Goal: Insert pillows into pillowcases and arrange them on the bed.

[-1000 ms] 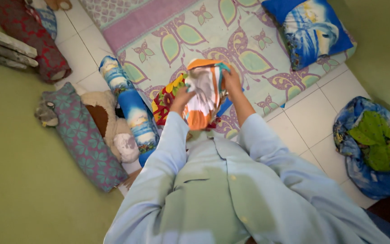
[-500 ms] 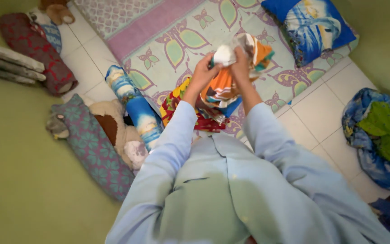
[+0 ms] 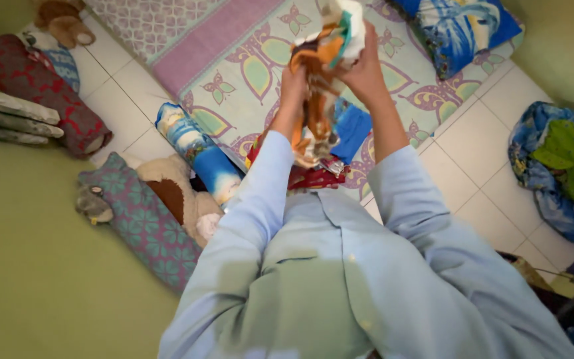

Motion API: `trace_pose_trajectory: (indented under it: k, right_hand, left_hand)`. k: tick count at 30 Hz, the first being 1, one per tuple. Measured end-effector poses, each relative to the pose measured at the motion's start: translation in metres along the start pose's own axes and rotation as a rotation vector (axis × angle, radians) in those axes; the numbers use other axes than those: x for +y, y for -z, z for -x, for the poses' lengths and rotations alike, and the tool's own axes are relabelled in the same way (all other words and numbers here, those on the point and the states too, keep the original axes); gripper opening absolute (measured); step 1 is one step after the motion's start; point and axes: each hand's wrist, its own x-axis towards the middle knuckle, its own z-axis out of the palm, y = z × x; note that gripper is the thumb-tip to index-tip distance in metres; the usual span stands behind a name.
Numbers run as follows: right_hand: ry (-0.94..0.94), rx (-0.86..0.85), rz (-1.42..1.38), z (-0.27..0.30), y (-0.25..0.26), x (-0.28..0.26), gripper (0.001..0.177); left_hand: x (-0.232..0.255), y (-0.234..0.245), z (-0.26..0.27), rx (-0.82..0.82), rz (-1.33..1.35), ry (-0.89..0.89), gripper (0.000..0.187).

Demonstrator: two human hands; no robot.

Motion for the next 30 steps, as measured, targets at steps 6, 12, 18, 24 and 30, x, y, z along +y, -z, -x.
trace_pose_trajectory:
  k: [6,12,18,24,30]
  right_hand:
    - [-0.537,0.025,0.003,0.086,-0.025,0.121,0.117]
    - [-0.84,0.061,0.018,0.12,-0.046,0.121,0.103]
    - [-0.801,-0.039,-0.355,0.125,-0.039,0.125,0.052]
    - [-0.721,0.425,-0.47,0.113,-0.019,0.1,0.041]
    - [-0.737,0.56,-0.515,0.112,0.047,0.057,0.061]
  left_hand:
    - [0.013,0.023,0.002,-0.196,0.183,0.131,0.036]
    - [0.005,0.03,0.005,-0.432,0.46,0.289,0.048]
    - [0.041,0.036,0.02,-0.481,0.603,0.388,0.053]
    - [0.021,0.055,0.01,-0.474,0.154,0.225,0.056]
    - [-0.026,0.04,0.024,-0.463,-0.312,0.024,0.049]
